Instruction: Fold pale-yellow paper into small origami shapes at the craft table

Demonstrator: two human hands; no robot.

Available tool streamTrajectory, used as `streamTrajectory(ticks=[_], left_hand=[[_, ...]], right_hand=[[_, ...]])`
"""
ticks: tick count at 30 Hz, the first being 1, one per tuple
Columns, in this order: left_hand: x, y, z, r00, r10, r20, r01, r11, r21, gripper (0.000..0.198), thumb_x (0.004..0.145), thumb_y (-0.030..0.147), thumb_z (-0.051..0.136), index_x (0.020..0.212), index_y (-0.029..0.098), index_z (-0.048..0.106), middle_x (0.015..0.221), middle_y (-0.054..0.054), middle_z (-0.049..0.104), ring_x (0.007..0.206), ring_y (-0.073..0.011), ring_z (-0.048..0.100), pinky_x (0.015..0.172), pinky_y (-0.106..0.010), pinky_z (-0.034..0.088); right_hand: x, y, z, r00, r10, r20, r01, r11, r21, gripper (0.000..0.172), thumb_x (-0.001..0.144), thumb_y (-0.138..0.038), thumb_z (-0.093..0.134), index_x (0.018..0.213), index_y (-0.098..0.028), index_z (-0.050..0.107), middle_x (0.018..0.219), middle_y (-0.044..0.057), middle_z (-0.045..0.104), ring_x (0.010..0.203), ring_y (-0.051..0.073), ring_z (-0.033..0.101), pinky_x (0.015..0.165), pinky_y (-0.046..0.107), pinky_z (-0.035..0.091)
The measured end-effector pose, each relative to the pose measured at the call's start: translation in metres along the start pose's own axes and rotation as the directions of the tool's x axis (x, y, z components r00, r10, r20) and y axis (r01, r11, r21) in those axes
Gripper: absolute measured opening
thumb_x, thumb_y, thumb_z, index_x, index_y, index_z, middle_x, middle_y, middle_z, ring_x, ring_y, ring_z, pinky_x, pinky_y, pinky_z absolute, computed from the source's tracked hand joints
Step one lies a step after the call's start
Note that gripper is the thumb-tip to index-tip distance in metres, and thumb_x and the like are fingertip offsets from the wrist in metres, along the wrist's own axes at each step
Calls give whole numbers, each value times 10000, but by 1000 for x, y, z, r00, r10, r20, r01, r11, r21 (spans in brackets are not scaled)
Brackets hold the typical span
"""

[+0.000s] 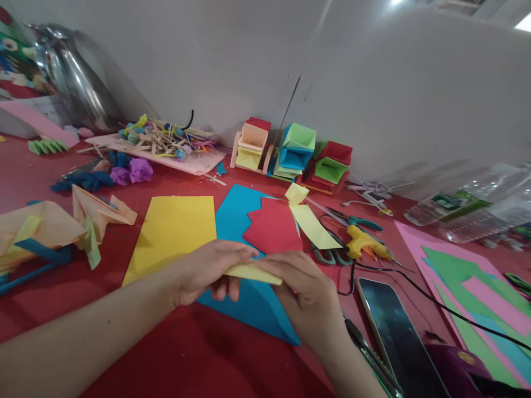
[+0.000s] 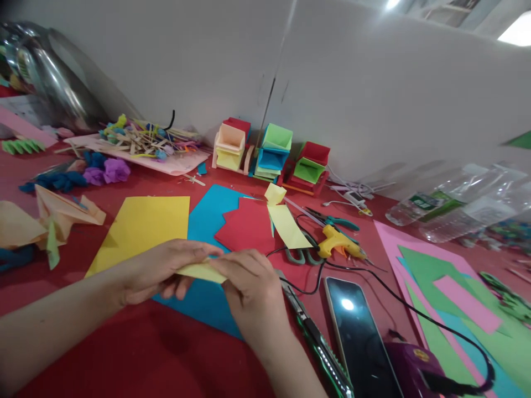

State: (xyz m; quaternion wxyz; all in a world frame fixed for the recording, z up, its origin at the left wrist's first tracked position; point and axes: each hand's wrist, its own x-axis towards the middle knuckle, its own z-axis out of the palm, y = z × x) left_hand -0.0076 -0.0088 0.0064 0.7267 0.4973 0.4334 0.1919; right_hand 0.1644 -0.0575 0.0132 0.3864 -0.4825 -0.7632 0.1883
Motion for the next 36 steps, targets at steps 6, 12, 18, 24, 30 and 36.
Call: streamTrajectory(ticks=[6, 12, 18, 24, 30, 36], left_hand=[[0, -2, -1, 906, 421, 43, -422, 906, 38, 524, 699, 523, 615, 1089, 182, 534, 971, -58, 629, 814, -154, 590, 657, -229, 459], [-2, -5, 6, 917, 397, -38, -375, 891, 258, 310, 832, 439, 471, 827, 162, 609, 658, 20, 569, 585, -98, 526, 543, -197, 410], [-6, -2, 8, 908, 410, -90, -360, 871, 333, 309, 819, 443, 488, 778, 158, 600, 566, 55, 456, 514, -73, 385, 465, -183, 276], [-4, -3, 7, 912, 407, -51, -367, 865, 343, 309, 830, 446, 468, 826, 160, 585, 617, 41, 471, 554, -84, 389, 492, -196, 287], [-6, -3, 8, 887, 449, -112, -391, 857, 336, 308, 838, 438, 451, 756, 167, 573, 574, 55, 450, 521, -77, 381, 470, -181, 294], [-6, -3, 8, 856, 507, -104, -403, 779, 479, 317, 861, 405, 421, 744, 173, 604, 567, 53, 440, 538, -83, 394, 495, -185, 307]], right_hand=[[0, -1, -3, 886, 463, 27, -450, 843, 294, 213, 767, -357, 604, 830, -173, 692, 694, 17, 671, 649, 162, 592, 571, 261, 454], [1, -5, 0, 875, 483, 30, -459, 808, 371, 234, 762, -366, 608, 862, -164, 670, 754, 31, 676, 698, 162, 590, 612, 254, 451], [2, -7, 0, 823, 567, -23, -517, 765, 385, 228, 734, -380, 626, 745, -165, 699, 620, 2, 623, 563, 125, 511, 518, 234, 385], [2, -5, 0, 822, 569, -36, -519, 773, 366, 239, 705, -386, 651, 668, -149, 660, 546, -10, 558, 535, 111, 470, 505, 228, 361], [2, -5, 1, 816, 575, -52, -525, 777, 348, 262, 701, -401, 650, 617, -153, 634, 517, -18, 521, 505, 98, 436, 475, 220, 342], [2, -5, 2, 817, 570, -84, -497, 771, 398, 215, 672, -382, 686, 705, -170, 660, 556, -18, 553, 528, 102, 460, 496, 222, 365]])
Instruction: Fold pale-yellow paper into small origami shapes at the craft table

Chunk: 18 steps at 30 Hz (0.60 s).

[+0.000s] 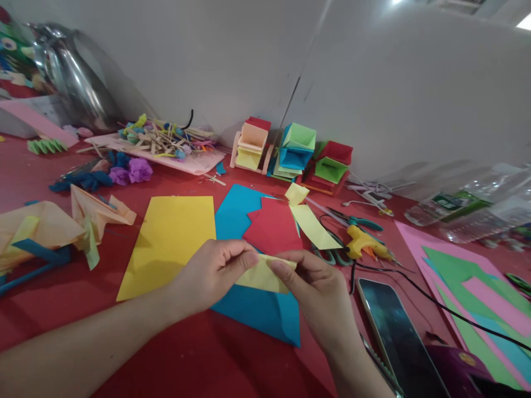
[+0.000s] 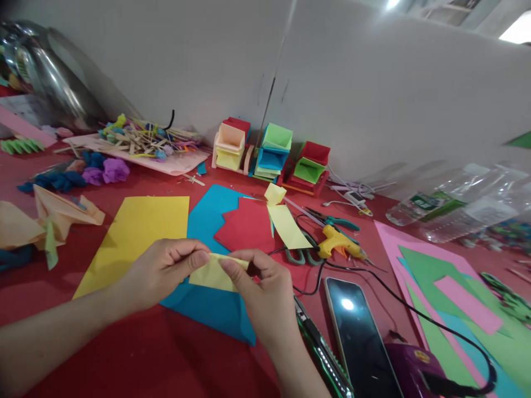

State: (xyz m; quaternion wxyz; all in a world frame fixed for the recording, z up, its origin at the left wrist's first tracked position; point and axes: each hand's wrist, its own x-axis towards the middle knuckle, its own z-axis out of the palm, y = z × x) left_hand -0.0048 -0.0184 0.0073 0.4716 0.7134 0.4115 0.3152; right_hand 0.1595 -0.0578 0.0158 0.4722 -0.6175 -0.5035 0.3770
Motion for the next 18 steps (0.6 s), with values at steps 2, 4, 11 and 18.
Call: streamTrajectory(ticks=[2, 4, 11, 18], left_hand=[[-1, -1, 0, 1000, 9, 12, -9, 999, 31, 330, 865, 403, 414, 716, 167, 591, 560, 52, 415, 550, -85, 389, 494, -186, 296], [-1, -2, 0, 1000, 8, 20, -9, 999, 33, 335, 866, 406, 412, 699, 164, 574, 568, 51, 413, 562, -86, 387, 496, -187, 292], [-1, -4, 2, 999, 17, 39, -19, 999, 43, 363, 870, 407, 400, 628, 157, 502, 557, 54, 333, 551, -80, 331, 484, -190, 262], [-1, -4, 1, 997, 20, 69, -22, 999, 26, 346, 856, 408, 432, 635, 155, 514, 540, 58, 346, 512, -68, 337, 443, -179, 242]], right_hand=[[0, 0, -1, 1000, -1, 19, 1, 1000, -2, 206, 668, -372, 692, 658, -170, 651, 531, -27, 532, 511, 93, 436, 481, 217, 342], [1, 0, -3, 999, 4, 52, -4, 1000, 1, 207, 674, -365, 689, 626, -168, 645, 514, -30, 519, 504, 90, 425, 477, 217, 333], [0, 0, -3, 993, -22, 119, 22, 1000, -2, 156, 704, -333, 665, 687, -178, 667, 606, -6, 609, 575, 113, 506, 525, 221, 390], [-2, -4, -1, 979, -117, 165, 141, 980, -139, 120, 745, -284, 613, 722, -180, 668, 614, -10, 599, 580, 108, 513, 537, 210, 409]])
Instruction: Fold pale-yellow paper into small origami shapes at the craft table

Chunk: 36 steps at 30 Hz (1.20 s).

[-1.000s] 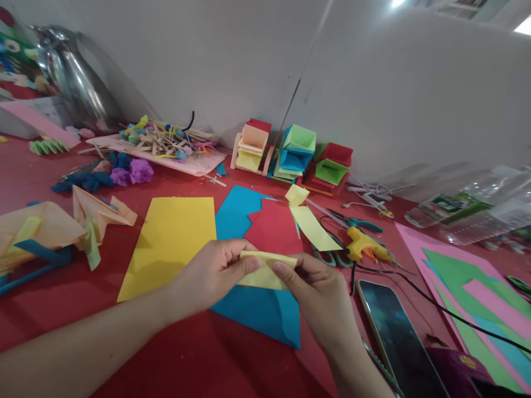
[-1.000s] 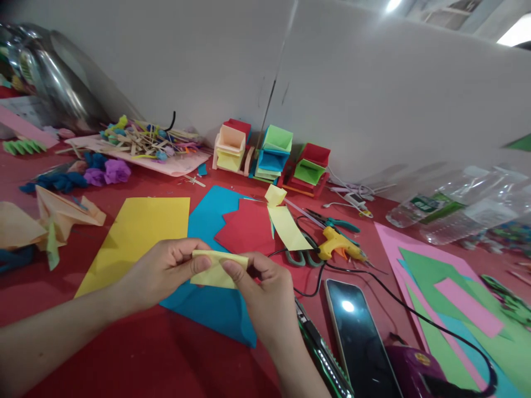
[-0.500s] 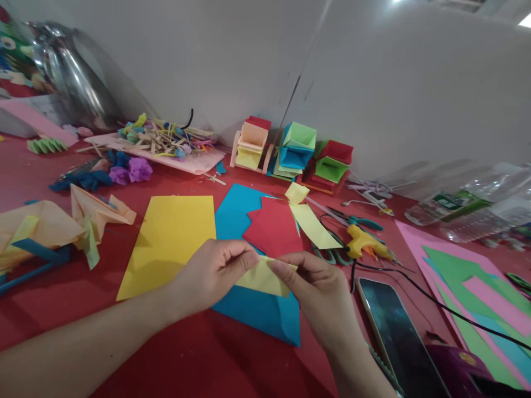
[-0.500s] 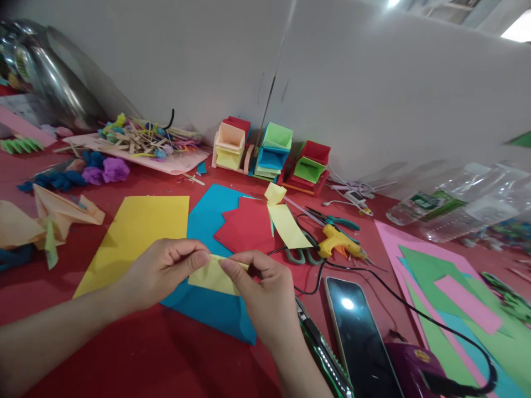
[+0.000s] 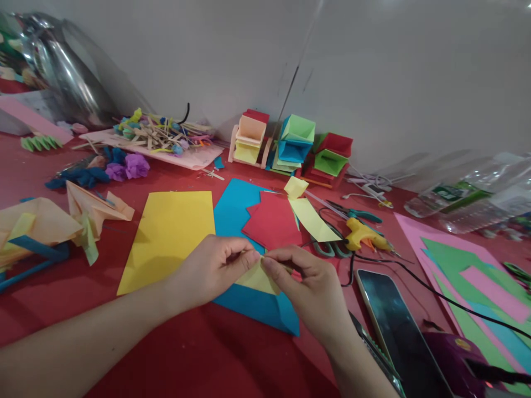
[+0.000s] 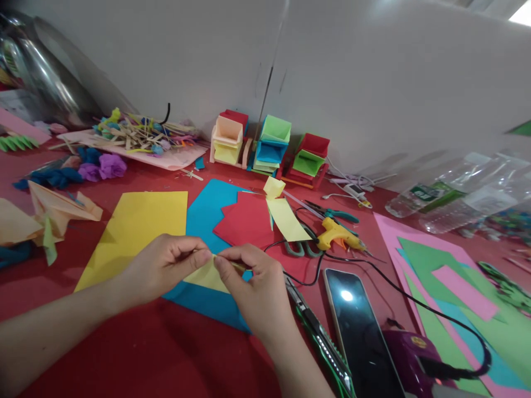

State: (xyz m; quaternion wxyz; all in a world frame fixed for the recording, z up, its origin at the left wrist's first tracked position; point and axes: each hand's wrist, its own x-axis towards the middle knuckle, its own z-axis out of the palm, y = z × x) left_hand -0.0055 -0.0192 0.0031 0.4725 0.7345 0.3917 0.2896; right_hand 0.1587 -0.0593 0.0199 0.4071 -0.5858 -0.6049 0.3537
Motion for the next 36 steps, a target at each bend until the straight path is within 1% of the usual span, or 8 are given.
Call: streamTrajectory(ticks=[2, 5, 9, 14, 24, 28, 31, 36], left_hand=[[1, -1, 1, 996, -64, 59, 72, 986, -151, 275, 831, 422, 480, 751, 170, 558, 589, 54, 442, 551, -73, 441, 469, -163, 325], [4, -3, 4, 963, -167, 211, 236, 901, -364, 254, 789, 430, 545, 853, 184, 554, 705, 36, 559, 646, -111, 596, 537, -197, 458], [5, -4, 5, 938, -240, 249, 325, 858, -398, 211, 764, 368, 592, 764, 165, 533, 658, 45, 576, 556, -117, 644, 502, -199, 483], [5, -1, 2, 923, -222, 314, 343, 846, -409, 133, 757, 273, 604, 822, 161, 576, 715, 19, 655, 609, -105, 662, 527, -170, 488], [4, -3, 6, 928, -236, 289, 344, 838, -424, 143, 749, 265, 603, 833, 149, 600, 727, -22, 695, 640, -126, 666, 556, -206, 495], [5, 2, 4, 952, -271, 142, 306, 871, -384, 178, 766, 257, 578, 888, 128, 589, 682, -32, 680, 608, -126, 650, 553, -217, 492], [6, 4, 4, 962, -267, 63, 273, 911, -310, 197, 775, 246, 555, 918, 110, 573, 694, -46, 670, 621, -133, 643, 562, -226, 493], [4, -1, 7, 977, -211, -6, 207, 966, -155, 171, 795, 260, 519, 916, 148, 561, 721, -35, 676, 653, -148, 649, 590, -246, 500]], right_hand=[[0, 1, 0, 1000, 3, -7, -2, 1000, 18, 115, 744, -279, 613, 721, -179, 663, 634, -5, 615, 597, 113, 530, 540, 209, 416], [0, 3, 2, 998, 41, -39, -37, 995, 91, 115, 738, -279, 618, 701, -179, 661, 652, -1, 637, 612, 118, 550, 546, 211, 427], [2, 7, 3, 991, 119, -59, -106, 977, 188, 125, 724, -294, 632, 680, -181, 665, 628, -6, 626, 595, 111, 534, 537, 215, 419], [5, 12, 0, 983, 177, -47, -160, 952, 261, 171, 691, -341, 664, 688, -170, 672, 630, -6, 621, 571, 100, 509, 518, 217, 399], [10, 15, -4, 976, 218, -14, -200, 918, 342, 191, 678, -347, 686, 699, -158, 667, 667, 9, 637, 599, 108, 539, 556, 237, 429], [8, 12, 0, 970, 226, 89, -242, 873, 423, 388, 617, -299, 741, 952, -165, 600, 847, 40, 672, 731, 150, 610, 655, 278, 479], [7, 13, 5, 964, 206, 170, -260, 865, 428, 472, 600, -241, 749, 1011, -159, 532, 908, 64, 671, 781, 172, 628, 714, 313, 489], [7, 14, 11, 965, 233, 125, -263, 889, 374, 506, 614, -267, 732, 1041, -151, 485, 910, 77, 661, 789, 191, 632, 712, 329, 490]])
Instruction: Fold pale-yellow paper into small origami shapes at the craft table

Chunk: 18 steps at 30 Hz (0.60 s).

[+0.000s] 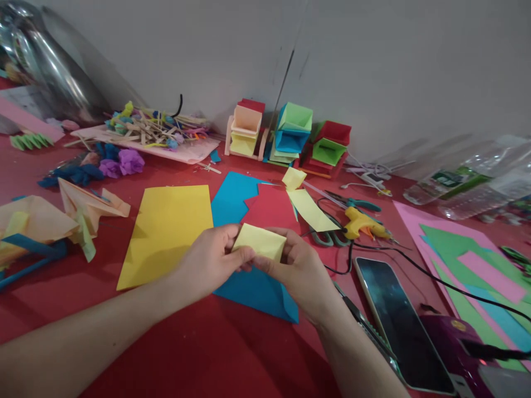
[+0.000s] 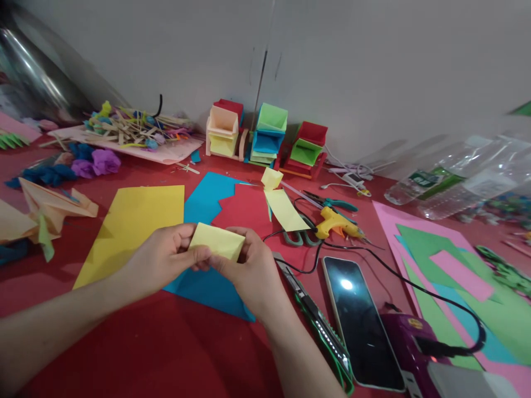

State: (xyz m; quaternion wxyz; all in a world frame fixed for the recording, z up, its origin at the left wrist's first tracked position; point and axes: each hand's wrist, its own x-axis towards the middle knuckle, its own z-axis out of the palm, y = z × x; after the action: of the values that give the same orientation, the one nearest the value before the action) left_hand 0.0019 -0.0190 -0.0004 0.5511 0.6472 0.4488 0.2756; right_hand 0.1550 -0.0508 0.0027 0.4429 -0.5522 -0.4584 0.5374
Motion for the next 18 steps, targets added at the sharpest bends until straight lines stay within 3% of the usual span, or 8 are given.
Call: streamTrajectory(ticks=[4, 10, 15, 18], left_hand=[[-2, -4, 0, 995, 79, -58, -73, 992, 102, 128, 801, 280, 516, 866, 179, 559, 698, -10, 677, 670, -157, 655, 597, -248, 497], [-3, 3, 1, 996, 51, -75, -53, 998, -28, 131, 789, 244, 531, 883, 156, 555, 747, -23, 693, 657, -139, 661, 604, -233, 508], [1, 4, 0, 999, 14, -40, -20, 986, -164, 224, 774, 253, 566, 962, 134, 535, 754, -42, 702, 631, -142, 663, 592, -244, 514], [5, 0, -5, 998, -16, 61, 30, 972, -233, 323, 743, 268, 619, 1015, 136, 505, 728, -40, 698, 660, -158, 669, 590, -253, 515]], right_hand=[[1, 0, 0, 1000, 10, -17, -10, 1000, -7, 527, 620, -263, 724, 1065, -153, 465, 924, 78, 656, 787, 184, 629, 692, 309, 486], [3, -2, -6, 999, 34, -8, -34, 999, 12, 557, 600, -207, 720, 1079, -153, 441, 834, 47, 673, 758, 182, 635, 648, 291, 479], [0, -6, -11, 1000, 17, -12, -17, 1000, -19, 539, 618, -189, 696, 1093, -163, 442, 807, 36, 684, 733, 171, 640, 639, 289, 479], [-2, -8, -10, 1000, 16, -6, -16, 999, -41, 544, 626, -196, 688, 1109, -167, 439, 846, 49, 689, 749, 175, 647, 644, 291, 482]])
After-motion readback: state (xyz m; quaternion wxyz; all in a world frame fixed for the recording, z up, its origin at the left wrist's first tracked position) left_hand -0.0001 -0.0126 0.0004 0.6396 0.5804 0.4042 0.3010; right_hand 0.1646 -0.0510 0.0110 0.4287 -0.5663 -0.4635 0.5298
